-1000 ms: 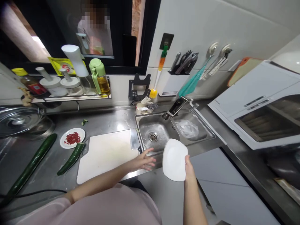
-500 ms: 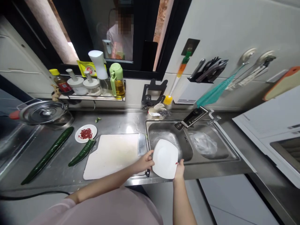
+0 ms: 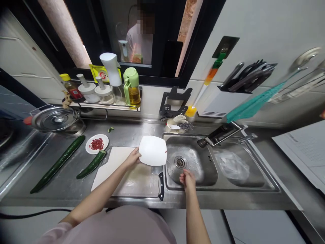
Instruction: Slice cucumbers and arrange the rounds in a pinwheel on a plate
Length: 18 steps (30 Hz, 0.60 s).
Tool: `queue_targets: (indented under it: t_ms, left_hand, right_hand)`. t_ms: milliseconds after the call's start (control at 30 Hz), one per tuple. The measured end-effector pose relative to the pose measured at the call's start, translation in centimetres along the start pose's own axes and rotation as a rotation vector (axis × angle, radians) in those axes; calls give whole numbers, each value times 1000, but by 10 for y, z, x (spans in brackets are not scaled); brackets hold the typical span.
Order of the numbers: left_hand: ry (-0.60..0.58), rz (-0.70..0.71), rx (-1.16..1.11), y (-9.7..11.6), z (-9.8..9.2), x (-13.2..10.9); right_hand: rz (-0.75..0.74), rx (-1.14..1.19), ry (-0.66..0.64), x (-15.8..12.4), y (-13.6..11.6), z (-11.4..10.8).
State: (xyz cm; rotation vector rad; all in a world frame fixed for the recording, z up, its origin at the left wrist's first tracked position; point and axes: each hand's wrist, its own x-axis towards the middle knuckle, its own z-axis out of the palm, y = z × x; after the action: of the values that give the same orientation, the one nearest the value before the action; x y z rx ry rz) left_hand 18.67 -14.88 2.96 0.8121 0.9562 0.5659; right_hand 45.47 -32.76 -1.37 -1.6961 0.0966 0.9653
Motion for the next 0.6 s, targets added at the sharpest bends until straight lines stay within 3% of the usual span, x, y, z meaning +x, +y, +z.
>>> queue_targets:
  t_ms: [167,300,433,600]
  left_hand:
    - [15,21,29,-3,-8,11]
    - [-76,-6,30,-16,4,9]
    - [-75,-21,-14,-19,12,9]
    - [29,-6,-42,-8,-4,19]
  right_hand:
    - [-222,-222,-100,11,-24,72]
    - [-483,-533,-23,25,-30,111]
    - [-680,-779,-11,36,-26,108]
    - [-679,-739,52,52,-25,84]
